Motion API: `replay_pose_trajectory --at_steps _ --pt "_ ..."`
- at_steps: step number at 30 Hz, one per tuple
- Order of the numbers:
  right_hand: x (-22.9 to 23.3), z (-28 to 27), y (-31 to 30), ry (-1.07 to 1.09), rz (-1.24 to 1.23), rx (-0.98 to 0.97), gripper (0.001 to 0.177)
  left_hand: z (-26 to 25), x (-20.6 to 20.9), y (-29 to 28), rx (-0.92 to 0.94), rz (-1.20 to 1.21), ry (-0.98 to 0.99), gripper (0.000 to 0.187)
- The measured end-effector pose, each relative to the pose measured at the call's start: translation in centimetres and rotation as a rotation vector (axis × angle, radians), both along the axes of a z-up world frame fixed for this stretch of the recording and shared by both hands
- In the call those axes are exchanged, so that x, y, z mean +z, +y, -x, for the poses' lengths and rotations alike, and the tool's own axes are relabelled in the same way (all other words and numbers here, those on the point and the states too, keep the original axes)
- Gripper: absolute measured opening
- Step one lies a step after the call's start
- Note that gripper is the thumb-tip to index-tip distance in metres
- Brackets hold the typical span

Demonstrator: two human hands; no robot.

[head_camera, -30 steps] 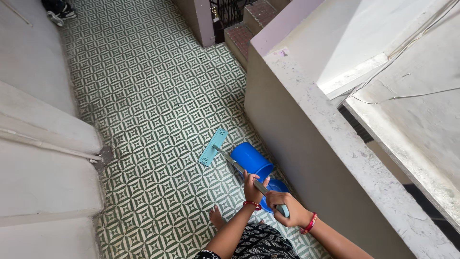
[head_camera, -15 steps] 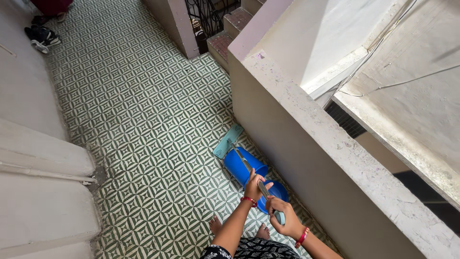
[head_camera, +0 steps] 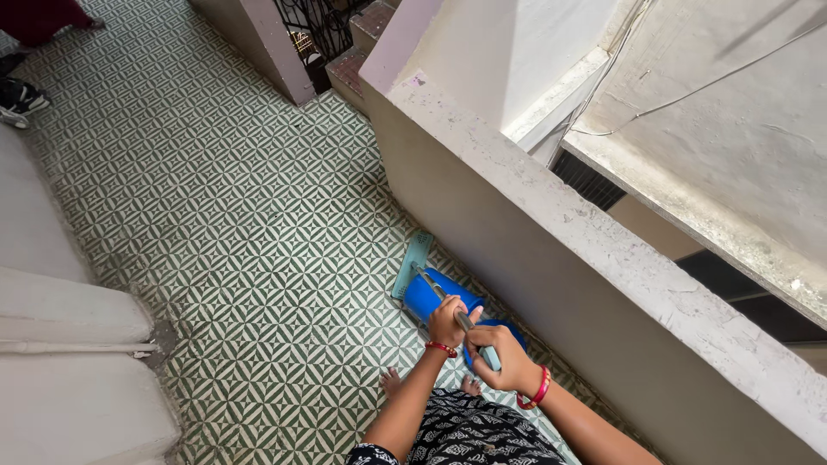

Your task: The person mops a tiled balcony floor using a flat mop and a bucket of water, rinsing and wringing the mop head multiple times in the wringer attachment.

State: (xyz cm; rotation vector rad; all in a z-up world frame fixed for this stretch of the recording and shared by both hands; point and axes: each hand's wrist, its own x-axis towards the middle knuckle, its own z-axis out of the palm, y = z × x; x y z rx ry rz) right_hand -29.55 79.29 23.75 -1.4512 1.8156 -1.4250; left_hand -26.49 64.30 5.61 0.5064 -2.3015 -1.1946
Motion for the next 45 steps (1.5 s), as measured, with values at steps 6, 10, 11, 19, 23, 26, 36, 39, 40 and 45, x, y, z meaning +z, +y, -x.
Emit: replay_pose_trajectory --at_steps 6,10,11,19,23,26,36,39,40,45 --pt "4.1 -2.0 1.6 0.007 -0.085 -0.069 0.004 -2.5 5.0 2.7 -0.093 -0.114 -0.096 0.044" --pt "5.6 -4.3 -2.0 -0.059 -0.223 -0.152 0.009 -4.4 4.4 0.2 -0.223 -0.079 -0.083 0.038" --pt "5.9 -4.8 -3.5 -0.075 -0.209 -0.163 0.011 -4.7 3.3 -0.8 -0.229 -0.052 0.011 0.032" --pt "1.1 -4.8 -10.4 -0.162 0.146 -0.348 0.088 -2.9 -6.0 -13.9 0.085 -0.492 0.052 0.026" --pt "-10.5 -3.2 -9.3 -0.25 -0.155 -0.715 0.075 -1.3 -7.0 -18.5 -0.041 -0.567 0.177 0.035" --pt "-20.1 -3.8 -6.1 -0.344 -0.392 -0.97 0.064 -0.3 -7.3 -20.4 -0.126 -0.594 0.222 0.032" --pt "-31.6 -11.5 5.6 -0.978 -0.416 -1.716 0.033 6.6 -4.9 -21.0 -0.256 -0.564 0.318 0.033" --pt "-34.5 -12.8 9.3 -1.101 -0.569 -1.745 0.038 8.5 -5.1 -20.0 -0.317 -0.618 0.371 0.027" --pt "-36.1 -12.9 10.0 -1.139 -0.624 -1.728 0.041 9.5 -5.2 -20.2 -0.348 -0.551 0.426 0.029" --pt "-46.5 -11.2 11.2 -1.052 -0.851 -1.544 0.051 12.5 -7.2 -21.4 -0.284 -0.513 0.565 0.024"
